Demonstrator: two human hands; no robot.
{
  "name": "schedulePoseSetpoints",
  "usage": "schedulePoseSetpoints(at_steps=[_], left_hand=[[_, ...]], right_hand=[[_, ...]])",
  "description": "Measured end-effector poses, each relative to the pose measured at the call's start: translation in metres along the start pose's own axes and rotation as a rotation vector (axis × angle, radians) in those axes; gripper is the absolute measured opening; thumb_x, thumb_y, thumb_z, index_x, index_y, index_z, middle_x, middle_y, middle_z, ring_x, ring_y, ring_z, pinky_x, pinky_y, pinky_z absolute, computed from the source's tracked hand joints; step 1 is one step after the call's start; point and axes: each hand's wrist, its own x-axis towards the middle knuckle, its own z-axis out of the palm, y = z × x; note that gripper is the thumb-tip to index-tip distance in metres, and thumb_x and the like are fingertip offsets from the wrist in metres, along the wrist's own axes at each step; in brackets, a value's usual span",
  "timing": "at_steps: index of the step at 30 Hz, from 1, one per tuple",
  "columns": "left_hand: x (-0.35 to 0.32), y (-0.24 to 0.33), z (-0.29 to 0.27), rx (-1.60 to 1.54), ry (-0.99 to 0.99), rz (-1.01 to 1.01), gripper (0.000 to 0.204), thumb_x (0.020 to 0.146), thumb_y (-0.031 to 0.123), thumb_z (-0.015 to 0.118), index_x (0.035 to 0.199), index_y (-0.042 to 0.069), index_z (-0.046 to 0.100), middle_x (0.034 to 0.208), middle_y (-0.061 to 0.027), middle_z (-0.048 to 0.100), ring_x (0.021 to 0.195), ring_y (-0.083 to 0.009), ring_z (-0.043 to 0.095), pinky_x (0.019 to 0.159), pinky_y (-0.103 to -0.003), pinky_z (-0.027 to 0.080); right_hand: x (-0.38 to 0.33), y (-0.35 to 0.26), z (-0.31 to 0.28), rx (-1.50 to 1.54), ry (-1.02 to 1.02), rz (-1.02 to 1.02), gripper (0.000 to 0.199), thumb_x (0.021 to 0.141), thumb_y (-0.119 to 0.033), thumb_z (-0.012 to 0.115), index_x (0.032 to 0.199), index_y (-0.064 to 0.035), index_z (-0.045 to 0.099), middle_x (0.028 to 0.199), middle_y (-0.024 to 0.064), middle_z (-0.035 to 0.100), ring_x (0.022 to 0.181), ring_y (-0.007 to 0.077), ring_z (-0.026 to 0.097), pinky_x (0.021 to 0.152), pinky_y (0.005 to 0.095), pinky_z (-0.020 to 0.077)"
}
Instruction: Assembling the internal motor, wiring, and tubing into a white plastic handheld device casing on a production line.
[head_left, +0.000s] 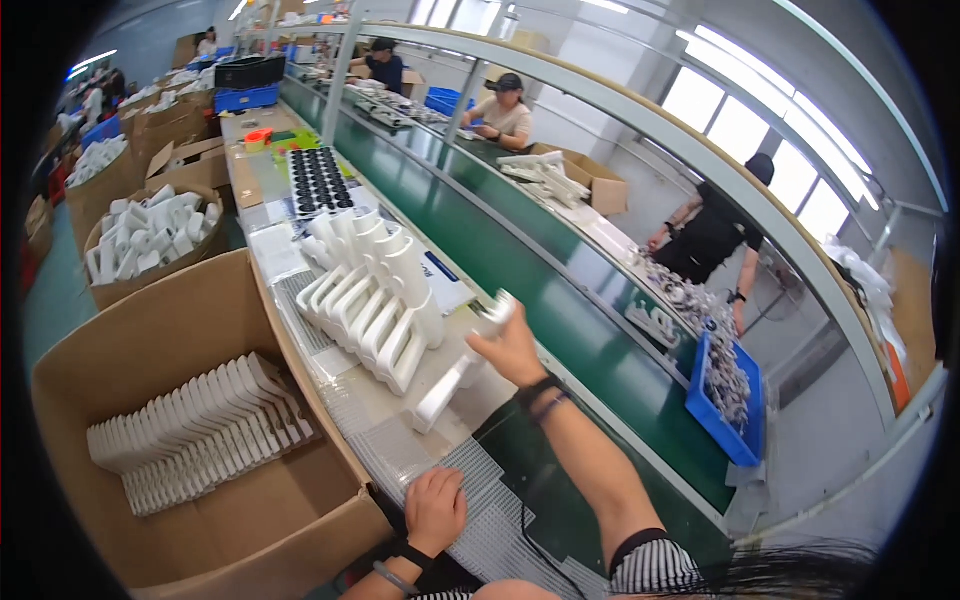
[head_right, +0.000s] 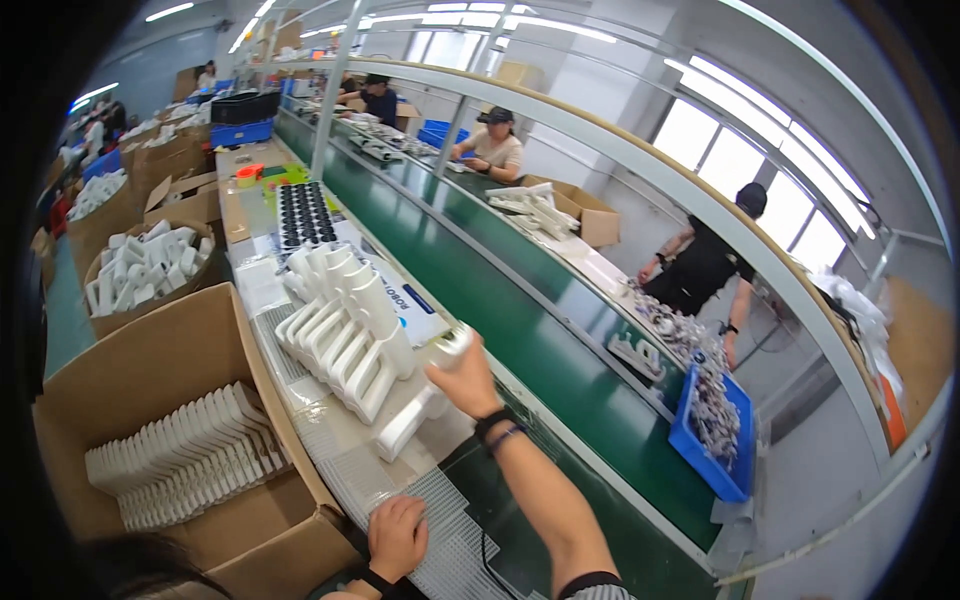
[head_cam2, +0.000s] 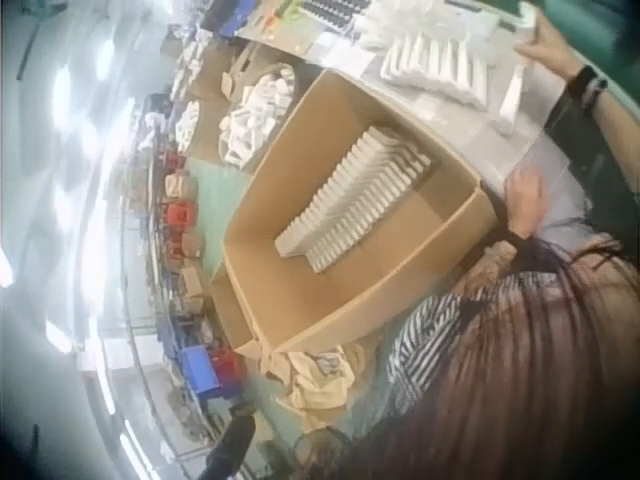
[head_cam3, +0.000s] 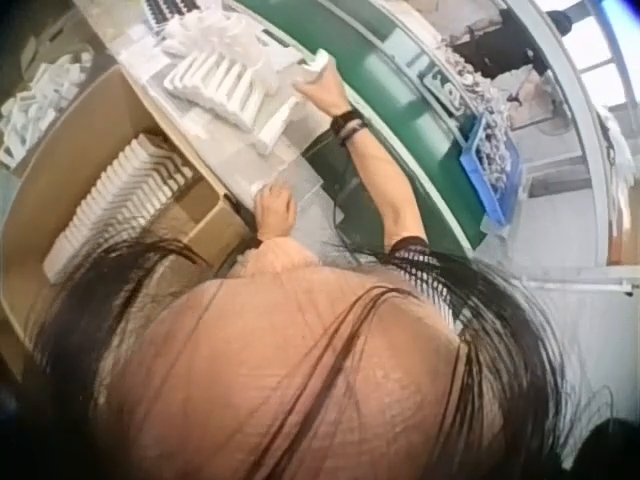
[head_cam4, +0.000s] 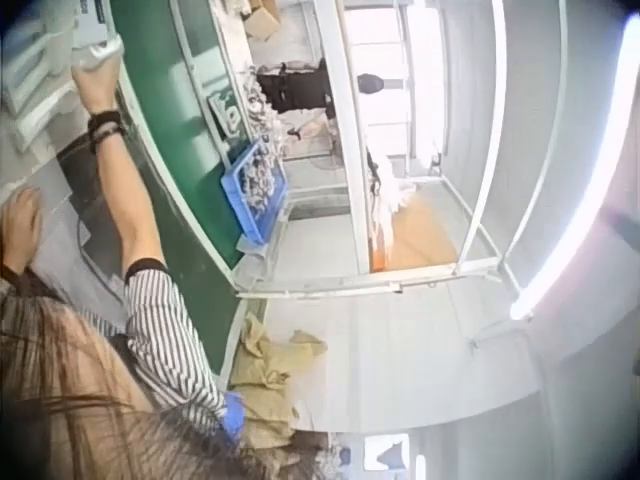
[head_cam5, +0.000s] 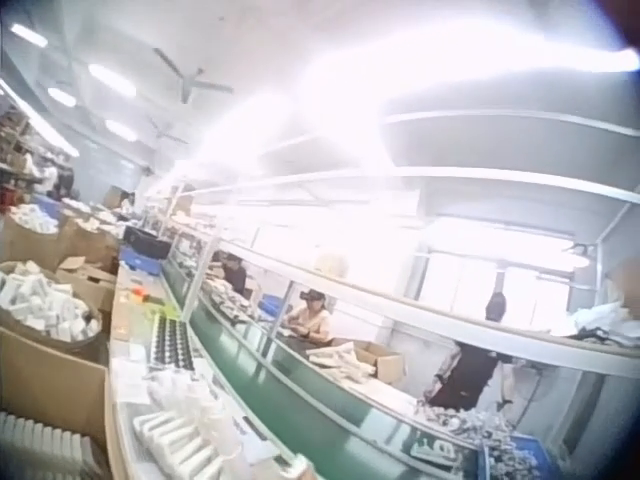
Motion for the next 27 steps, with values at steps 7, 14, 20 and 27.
schedulePoseSetpoints(at_steps=[7, 14, 20, 27], left_hand=[[-0.007, 0.018, -0.021, 0.023, -0.123, 0.064, 0.06, 0.08, 0.034, 0.078, 0.127, 0.002, 0.057, 0.13, -0.0174, 0.058, 0.123, -0.0358, 0.05, 0.103, -0.05, 0.038], [-0.051, 0.086, -0.011, -0.438, -0.551, 0.674, 0.06, 0.084, 0.04, 0.076, 0.133, 0.013, 0.058, 0.127, -0.0139, 0.058, 0.122, -0.0365, 0.052, 0.104, -0.05, 0.04], [-0.07, 0.112, 0.015, -0.308, -0.916, 0.753, 0.047, 0.076, 0.017, 0.08, 0.121, 0.017, 0.066, 0.123, -0.0123, 0.059, 0.124, -0.0386, 0.054, 0.103, -0.052, 0.045], [-0.084, 0.155, 0.043, -0.26, -0.916, 0.85, 0.044, 0.073, -0.002, 0.075, 0.116, 0.007, 0.067, 0.12, -0.0152, 0.059, 0.125, -0.0419, 0.049, 0.104, -0.052, 0.041]], right_hand=[[-0.263, -0.049, -0.178, 0.929, 0.398, 0.851, 0.073, 0.085, 0.013, 0.066, 0.146, -0.0133, 0.035, 0.131, 0.0129, 0.057, 0.122, 0.0309, 0.059, 0.102, 0.0486, 0.0546], [-0.431, -0.141, -0.214, 0.948, 0.614, 1.013, 0.053, 0.093, 0.008, 0.061, 0.141, -0.0064, 0.044, 0.136, 0.0167, 0.055, 0.126, 0.0352, 0.058, 0.101, 0.0528, 0.0547], [-0.499, -0.206, -0.197, 0.716, 0.277, 1.212, 0.047, 0.103, -0.017, 0.059, 0.144, 0.0007, 0.046, 0.135, 0.0178, 0.059, 0.121, 0.0267, 0.062, 0.092, 0.0356, 0.0581], [-0.609, -0.283, -0.178, -0.006, 0.402, 0.998, 0.038, 0.099, -0.025, 0.061, 0.125, 0.0031, 0.06, 0.115, 0.0195, 0.069, 0.102, 0.03, 0.069, 0.086, 0.0377, 0.0548]])
